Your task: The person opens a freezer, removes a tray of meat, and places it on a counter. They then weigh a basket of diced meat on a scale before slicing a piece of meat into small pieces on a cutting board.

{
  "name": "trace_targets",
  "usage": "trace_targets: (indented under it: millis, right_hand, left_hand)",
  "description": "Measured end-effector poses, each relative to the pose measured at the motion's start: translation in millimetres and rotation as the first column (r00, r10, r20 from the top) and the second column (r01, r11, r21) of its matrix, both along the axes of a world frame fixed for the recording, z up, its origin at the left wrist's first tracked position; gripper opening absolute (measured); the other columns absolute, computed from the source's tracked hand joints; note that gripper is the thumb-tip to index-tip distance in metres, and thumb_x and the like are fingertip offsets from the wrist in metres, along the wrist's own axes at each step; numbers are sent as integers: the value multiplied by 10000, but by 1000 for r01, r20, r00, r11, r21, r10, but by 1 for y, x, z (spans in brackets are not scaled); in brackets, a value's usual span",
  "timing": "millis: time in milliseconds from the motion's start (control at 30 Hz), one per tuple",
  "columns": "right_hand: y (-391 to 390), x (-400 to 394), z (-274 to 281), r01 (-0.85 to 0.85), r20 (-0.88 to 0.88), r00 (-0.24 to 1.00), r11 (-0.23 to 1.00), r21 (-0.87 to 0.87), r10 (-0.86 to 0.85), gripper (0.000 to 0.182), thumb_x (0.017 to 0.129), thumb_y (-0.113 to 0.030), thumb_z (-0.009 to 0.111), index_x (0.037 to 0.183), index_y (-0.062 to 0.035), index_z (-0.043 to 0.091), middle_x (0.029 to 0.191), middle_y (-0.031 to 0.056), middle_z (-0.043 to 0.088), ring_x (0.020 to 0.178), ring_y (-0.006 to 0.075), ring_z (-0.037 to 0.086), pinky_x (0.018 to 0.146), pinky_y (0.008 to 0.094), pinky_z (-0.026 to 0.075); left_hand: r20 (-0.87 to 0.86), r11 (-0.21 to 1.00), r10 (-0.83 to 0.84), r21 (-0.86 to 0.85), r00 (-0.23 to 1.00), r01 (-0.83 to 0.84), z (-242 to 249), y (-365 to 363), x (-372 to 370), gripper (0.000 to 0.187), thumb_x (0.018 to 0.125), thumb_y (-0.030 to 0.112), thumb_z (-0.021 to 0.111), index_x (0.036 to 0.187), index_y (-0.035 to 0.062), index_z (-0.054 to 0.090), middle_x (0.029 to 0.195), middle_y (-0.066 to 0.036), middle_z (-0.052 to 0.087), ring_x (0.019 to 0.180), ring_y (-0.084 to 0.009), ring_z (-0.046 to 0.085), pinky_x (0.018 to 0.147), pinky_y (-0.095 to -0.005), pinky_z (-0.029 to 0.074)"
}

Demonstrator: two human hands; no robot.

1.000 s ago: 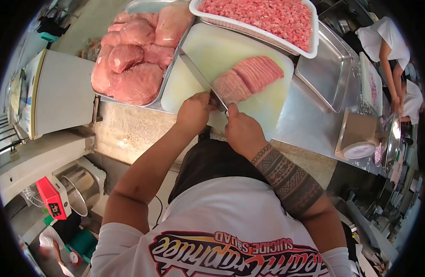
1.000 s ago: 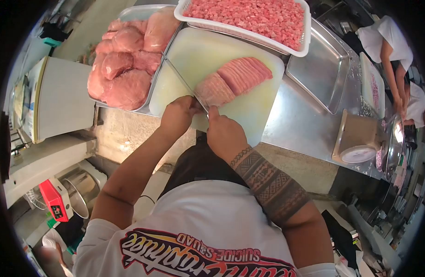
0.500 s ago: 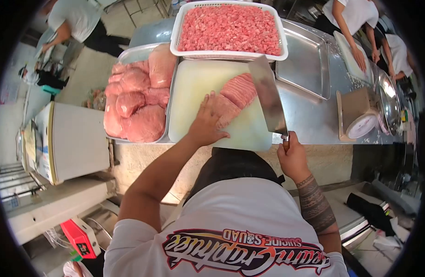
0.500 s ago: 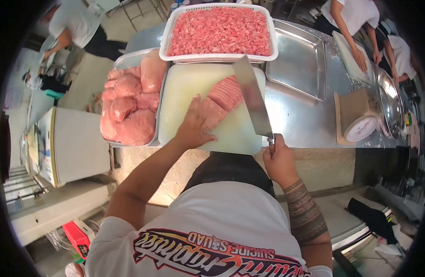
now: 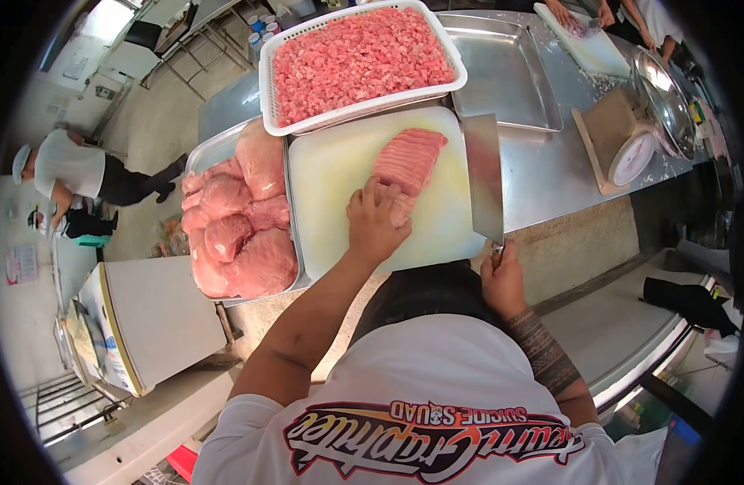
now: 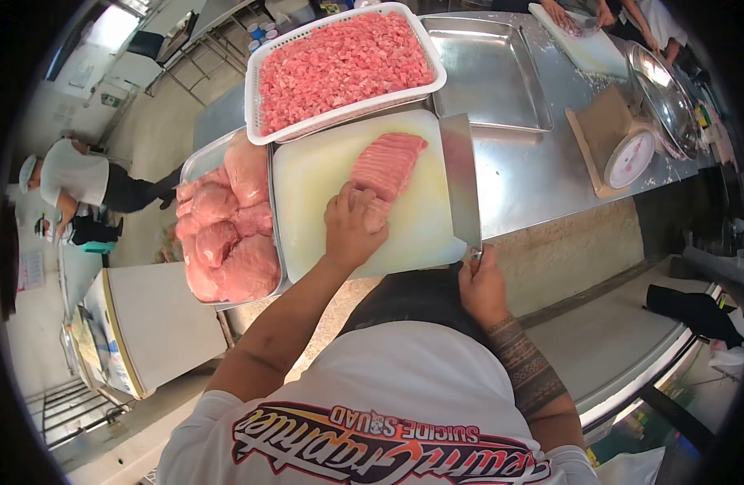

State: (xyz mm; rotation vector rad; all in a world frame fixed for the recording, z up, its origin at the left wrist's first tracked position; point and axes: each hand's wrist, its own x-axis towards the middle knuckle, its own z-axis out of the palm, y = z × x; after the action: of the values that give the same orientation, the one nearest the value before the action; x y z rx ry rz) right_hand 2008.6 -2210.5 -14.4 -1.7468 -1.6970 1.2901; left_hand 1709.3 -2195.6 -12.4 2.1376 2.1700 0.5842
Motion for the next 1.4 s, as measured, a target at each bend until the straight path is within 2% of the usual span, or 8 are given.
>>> trace_targets:
  millis: [267,400,533,800,1067,1133,1233,1400]
  right_hand:
    - [2,-8,4,41,3,999,999,5,-41,357,954,-77,622,1267,17,478,842,238,701,807,450,702,697,510,542]
    - [8,-7,7,27,-15,999,999,-47,-28,372,958,-60,612,1285,26,458,839,237,712,808,450,705,702,509,545]
    - [20,-10,27,36,-88,995,997,-73,-42,380,959,-53,604,1295,38,453,851,244,716,814,460,701,712,511,549]
    - [24,-5,27,-20,22,1000,1000,-1,20,380,947,-51,613,1282,63,474,860,253,715,856,463,708,739,516,558]
    - [26,-13,36,27,-6,1000,997,-73,-28,379,941,-51,617,1278,61,484,907,268,723,887,469,709,765,513,565]
    - [23,-12,29,9,-3,1000,1000,-20,-9,382,941,-52,618,1281,60,482,900,263,724,881,467,710,759,508,567]
    - [23,-15,33,-2,44,999,1000,-31,4,405,924,7,609,1311,48,495,832,241,687,806,430,705,734,462,544]
    - [29,-12,29,-43,81,996,999,-10,43,302,946,-60,610,1212,42,508,865,271,693,842,472,697,720,524,553]
  left_hand:
    - [-1,997,71,-9,997,-71,22,-21,-59,732,689,243,859,1346,106,568,1440,-251,489,1241,-449,537,1051,-541,463]
    - [127,949,158,-295,979,-115,61,4,-104,680,768,264,836,1335,19,551,1355,-240,559,1239,-358,578,1053,-435,485]
    - [107,475,307,-878,946,-55,116,86,-127,722,787,296,812,1390,0,545,1201,-179,687,1133,-283,664,993,-388,517]
    - [-108,-118,-44,-987,993,-113,89,192,-153,746,786,419,803,1334,-60,642,1241,-116,712,1055,-199,688,899,-357,525]
    - [-103,31,-112,-995,988,-100,81,187,-168,789,755,322,854,1423,8,577,1293,-163,677,1166,-270,657,979,-384,516]
    - [81,219,135,-974,987,50,105,166,-178,820,740,286,880,1445,20,557,1334,-188,660,1223,-299,638,1017,-394,508]
    - [-82,594,-314,-794,946,128,144,123,-171,857,706,213,920,1456,31,545,1376,-212,646,1284,-335,619,1060,-415,502]
    - [85,876,-118,-461,989,144,106,77,-185,746,688,97,900,1382,59,628,1308,-180,695,1217,-351,658,1042,-429,524]
